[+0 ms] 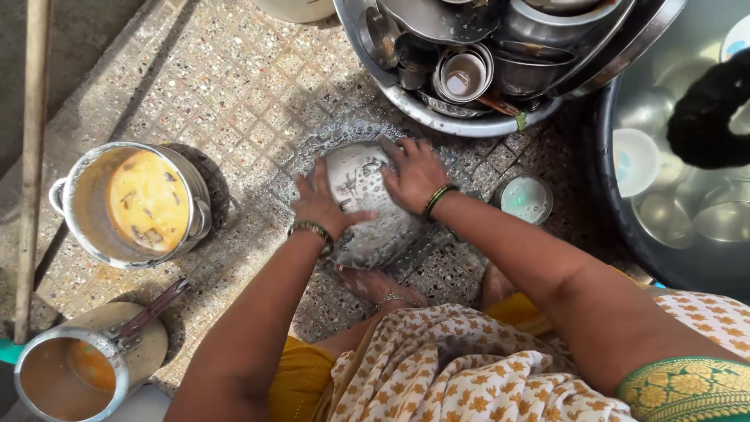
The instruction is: Washing various stainless steel pots and pans on the floor using a scrub and water.
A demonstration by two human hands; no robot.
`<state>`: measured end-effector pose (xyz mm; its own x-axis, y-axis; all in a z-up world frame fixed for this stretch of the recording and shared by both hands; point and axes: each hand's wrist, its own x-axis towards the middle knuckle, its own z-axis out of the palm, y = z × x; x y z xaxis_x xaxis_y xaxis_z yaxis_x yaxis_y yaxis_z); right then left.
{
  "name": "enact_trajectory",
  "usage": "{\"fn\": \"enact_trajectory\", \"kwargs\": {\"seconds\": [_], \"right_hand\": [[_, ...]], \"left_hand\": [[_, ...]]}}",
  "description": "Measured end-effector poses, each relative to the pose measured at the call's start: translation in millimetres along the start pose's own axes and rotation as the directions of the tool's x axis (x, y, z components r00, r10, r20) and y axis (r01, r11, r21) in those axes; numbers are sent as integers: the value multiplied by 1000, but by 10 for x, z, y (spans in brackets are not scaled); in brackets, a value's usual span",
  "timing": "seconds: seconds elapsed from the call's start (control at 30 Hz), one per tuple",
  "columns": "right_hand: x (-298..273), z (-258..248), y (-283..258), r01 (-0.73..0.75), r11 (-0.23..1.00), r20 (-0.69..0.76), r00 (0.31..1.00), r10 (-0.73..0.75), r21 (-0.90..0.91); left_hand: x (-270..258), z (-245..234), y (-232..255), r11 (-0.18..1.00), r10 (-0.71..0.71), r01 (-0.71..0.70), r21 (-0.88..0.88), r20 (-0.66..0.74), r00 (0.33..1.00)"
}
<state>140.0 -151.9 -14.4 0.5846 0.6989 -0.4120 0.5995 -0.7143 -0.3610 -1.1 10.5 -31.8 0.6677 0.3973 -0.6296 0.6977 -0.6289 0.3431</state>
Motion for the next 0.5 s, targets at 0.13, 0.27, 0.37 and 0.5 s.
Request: {"fn": "enact_trajectory", "kwargs": {"seconds": [0.13, 0.27, 0.37, 0.5], "right_hand": [[-428, 247, -84, 287, 876, -214, 896, -388, -388], [59, 35, -198, 293, 923, -55, 947, -315, -249], [455, -251, -337, 193, 978, 72, 980, -188, -77], [-106, 74, -66, 459, 868, -150, 860, -488, -190]], "left_hand": [[-356, -29, 52, 990, -14, 7, 141, 46, 999], [-501, -35, 167, 992, -35, 11, 124, 196, 980], [-467, -170, 186, 996, -9, -5, 93, 150, 989], [-436, -69, 154, 991, 26, -49, 127, 176, 984]]}}
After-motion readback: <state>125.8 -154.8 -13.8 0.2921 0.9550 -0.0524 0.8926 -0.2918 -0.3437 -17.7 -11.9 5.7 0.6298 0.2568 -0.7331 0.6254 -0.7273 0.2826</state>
